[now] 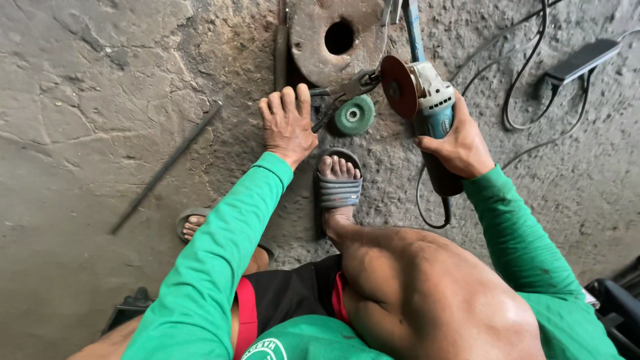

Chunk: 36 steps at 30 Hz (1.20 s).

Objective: Grind a metal rod and hammer it into a metal base on the workshop floor

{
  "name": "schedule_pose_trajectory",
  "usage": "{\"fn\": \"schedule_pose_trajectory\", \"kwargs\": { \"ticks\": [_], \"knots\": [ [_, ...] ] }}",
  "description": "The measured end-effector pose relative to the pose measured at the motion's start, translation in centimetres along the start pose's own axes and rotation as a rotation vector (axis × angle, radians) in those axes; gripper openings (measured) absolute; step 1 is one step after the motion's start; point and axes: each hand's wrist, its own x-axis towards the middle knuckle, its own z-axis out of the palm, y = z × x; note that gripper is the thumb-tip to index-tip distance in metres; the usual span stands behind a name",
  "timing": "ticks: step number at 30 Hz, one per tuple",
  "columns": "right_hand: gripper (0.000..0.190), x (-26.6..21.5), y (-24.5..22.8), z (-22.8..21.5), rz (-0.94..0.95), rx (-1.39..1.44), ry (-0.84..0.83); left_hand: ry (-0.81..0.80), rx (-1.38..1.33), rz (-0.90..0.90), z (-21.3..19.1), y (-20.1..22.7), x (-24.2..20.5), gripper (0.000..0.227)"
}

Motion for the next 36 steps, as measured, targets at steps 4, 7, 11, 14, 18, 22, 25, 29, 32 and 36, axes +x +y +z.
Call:
{"fn": "schedule_pose_trajectory", "kwargs": {
  "ticks": [4, 7, 11, 14, 18, 22, 25, 29, 32, 36],
  "knots": [
    [0.110, -0.1, -1.1, 0.0, 0.018, -0.028, -0.013, -0.018, -0.016, -0.003, 0.4, 0.0, 0.0, 0.109],
    [0.110, 0.0, -1.3, 0.0, 0.032, -0.028, -0.001, 0.045, -0.008, -0.016, -0.2, 0.2, 0.3, 0.092],
    [0.111, -0.1, -1.9, 0.1, 0.051, -0.052, 0.007, -0.012, -0.025, -0.032, 0.2, 0.4, 0.1, 0.103],
    [0.111, -0.1, -2.3, 0.4, 0.049, -0.046, 0.018, -0.030, -0.039, -0.043, 0.6, 0.4, 0.0, 0.108],
    [0.106, -0.4, -2.3, 0.6, 0.010, -0.042, 0.039, -0.039, -0.040, -0.049, 0.3, 0.5, 0.0, 0.108],
    [0.107, -0.3, -3.0, 0.7, -0.011, -0.048, 0.045, -0.034, -0.045, -0.063, 0.4, 0.7, 0.1, 0.105],
    [0.109, -0.1, -3.0, 0.9, 0.006, -0.079, 0.051, -0.054, -0.061, -0.064, 0.7, 0.6, 0.2, 0.111],
    [0.105, -0.4, -4.1, 1.2, 0.010, -0.086, 0.046, -0.118, -0.076, -0.079, 0.5, 0.7, 0.0, 0.112],
    [0.107, -0.4, -3.1, 1.0, 0.020, -0.088, 0.062, -0.137, -0.090, -0.076, 0.3, 0.8, 0.2, 0.112],
    [0.107, -0.8, -3.7, 1.1, 0.003, -0.091, 0.075, -0.167, -0.106, -0.085, 0.2, 0.8, 0.1, 0.112]
  ]
}}
